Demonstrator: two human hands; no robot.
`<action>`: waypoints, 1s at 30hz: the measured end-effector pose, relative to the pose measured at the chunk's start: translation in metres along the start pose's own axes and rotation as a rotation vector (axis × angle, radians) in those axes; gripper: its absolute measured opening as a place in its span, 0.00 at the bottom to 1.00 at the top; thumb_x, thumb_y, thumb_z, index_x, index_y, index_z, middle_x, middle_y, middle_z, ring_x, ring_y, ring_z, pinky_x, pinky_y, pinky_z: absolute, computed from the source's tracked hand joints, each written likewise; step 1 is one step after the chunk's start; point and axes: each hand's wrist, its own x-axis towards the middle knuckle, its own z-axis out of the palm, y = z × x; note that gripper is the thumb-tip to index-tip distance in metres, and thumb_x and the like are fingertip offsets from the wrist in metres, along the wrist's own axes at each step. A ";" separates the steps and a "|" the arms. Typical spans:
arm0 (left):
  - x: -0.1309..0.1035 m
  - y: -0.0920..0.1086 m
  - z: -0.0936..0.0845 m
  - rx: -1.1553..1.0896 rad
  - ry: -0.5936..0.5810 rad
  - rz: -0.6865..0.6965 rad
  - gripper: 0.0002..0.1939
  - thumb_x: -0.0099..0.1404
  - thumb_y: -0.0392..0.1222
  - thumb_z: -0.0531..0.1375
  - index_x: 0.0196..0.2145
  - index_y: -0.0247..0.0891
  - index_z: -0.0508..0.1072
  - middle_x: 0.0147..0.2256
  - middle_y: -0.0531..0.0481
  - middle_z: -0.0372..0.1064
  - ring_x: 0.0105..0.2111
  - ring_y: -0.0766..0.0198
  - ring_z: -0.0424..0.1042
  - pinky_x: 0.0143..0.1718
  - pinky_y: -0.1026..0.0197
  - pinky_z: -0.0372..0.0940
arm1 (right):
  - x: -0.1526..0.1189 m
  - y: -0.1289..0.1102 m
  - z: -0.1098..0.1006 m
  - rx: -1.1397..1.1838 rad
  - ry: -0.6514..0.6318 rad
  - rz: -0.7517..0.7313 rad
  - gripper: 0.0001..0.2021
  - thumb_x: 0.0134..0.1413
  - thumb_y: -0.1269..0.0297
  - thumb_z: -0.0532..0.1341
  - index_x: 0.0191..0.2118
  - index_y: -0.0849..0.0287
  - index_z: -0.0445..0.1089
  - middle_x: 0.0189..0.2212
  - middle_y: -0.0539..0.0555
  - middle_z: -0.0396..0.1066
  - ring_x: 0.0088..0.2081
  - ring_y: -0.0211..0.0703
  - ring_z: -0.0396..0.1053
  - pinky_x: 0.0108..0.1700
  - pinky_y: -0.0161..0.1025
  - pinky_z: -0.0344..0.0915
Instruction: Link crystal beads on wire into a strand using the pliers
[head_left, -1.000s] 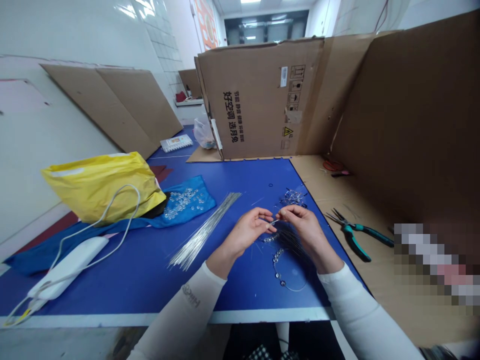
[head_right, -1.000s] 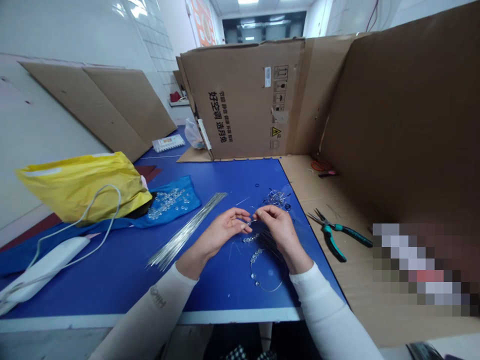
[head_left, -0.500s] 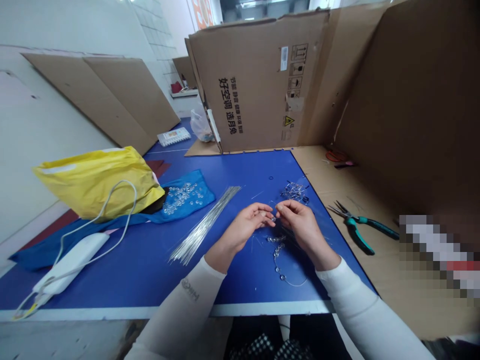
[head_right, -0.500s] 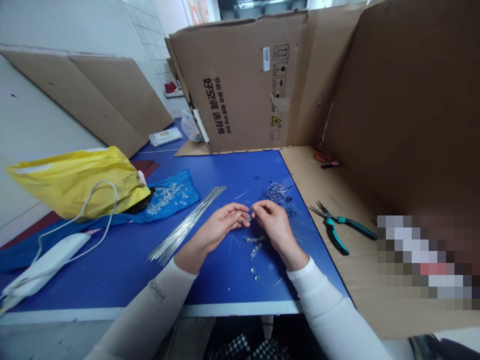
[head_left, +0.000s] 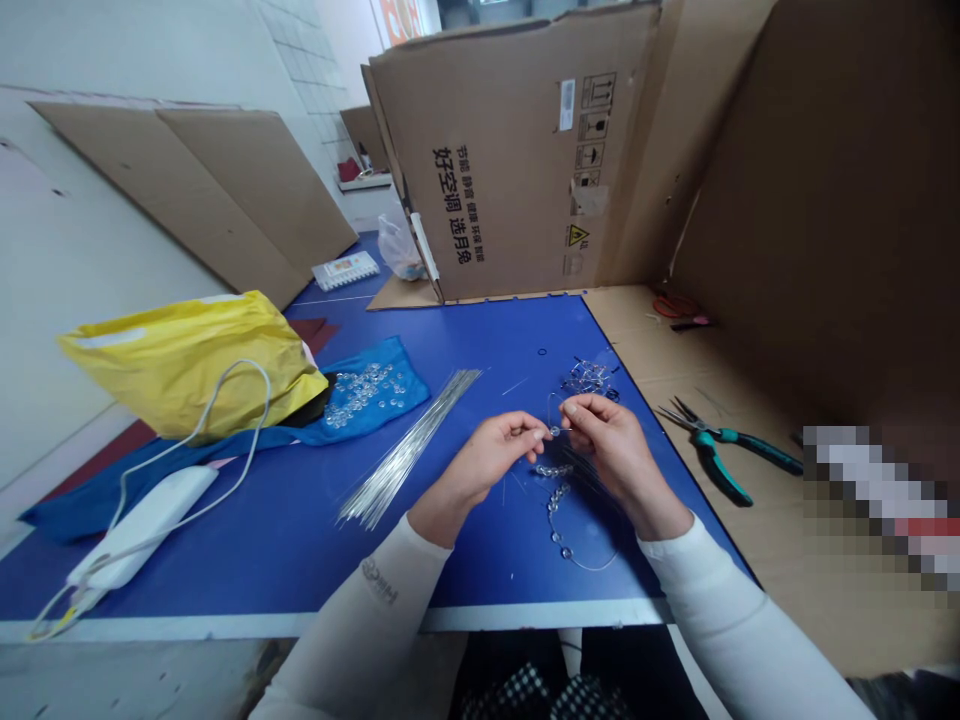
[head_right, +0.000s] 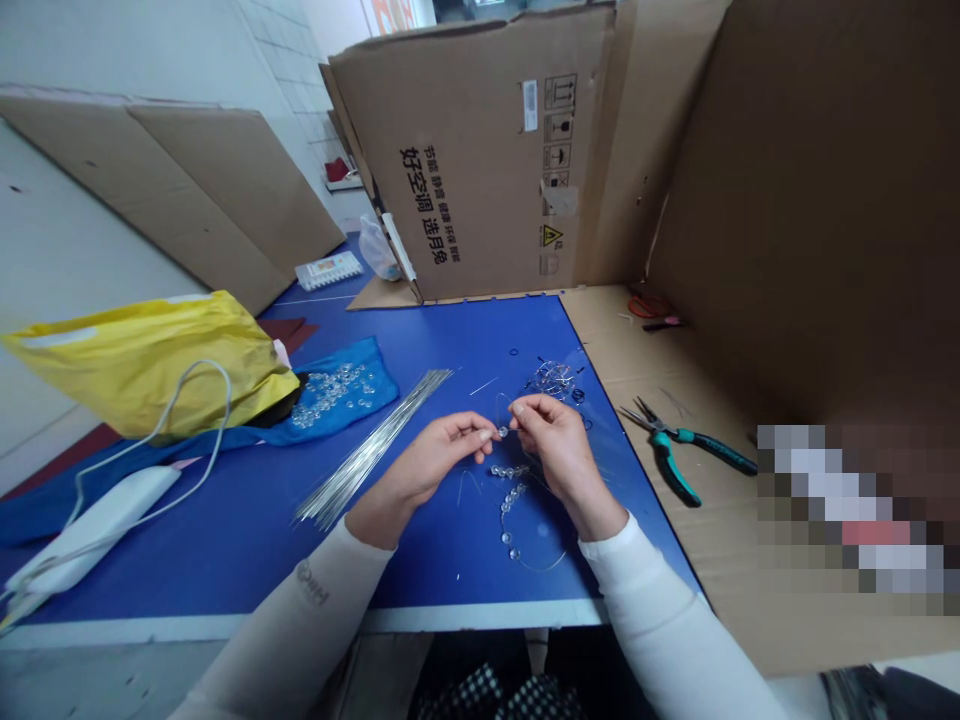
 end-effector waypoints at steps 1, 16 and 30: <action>0.000 0.000 0.000 0.003 0.008 -0.002 0.03 0.63 0.35 0.58 0.33 0.34 0.72 0.27 0.53 0.67 0.25 0.69 0.64 0.33 0.63 0.59 | 0.000 0.000 0.000 0.004 -0.011 0.007 0.14 0.40 0.57 0.71 0.29 0.60 0.71 0.22 0.47 0.67 0.20 0.29 0.53 0.22 0.33 0.46; -0.001 0.002 0.001 -0.009 0.031 0.014 0.03 0.63 0.35 0.58 0.33 0.34 0.72 0.25 0.53 0.66 0.26 0.68 0.64 0.30 0.63 0.58 | -0.002 -0.002 -0.001 -0.106 -0.080 0.004 0.11 0.43 0.58 0.68 0.27 0.59 0.71 0.18 0.45 0.62 0.21 0.32 0.53 0.24 0.34 0.47; -0.003 0.009 0.004 0.018 0.106 -0.074 0.05 0.61 0.35 0.59 0.33 0.35 0.75 0.31 0.50 0.72 0.25 0.69 0.66 0.29 0.64 0.61 | -0.004 -0.002 -0.001 -0.314 -0.017 -0.121 0.08 0.47 0.59 0.65 0.26 0.58 0.72 0.19 0.48 0.67 0.24 0.37 0.63 0.31 0.37 0.59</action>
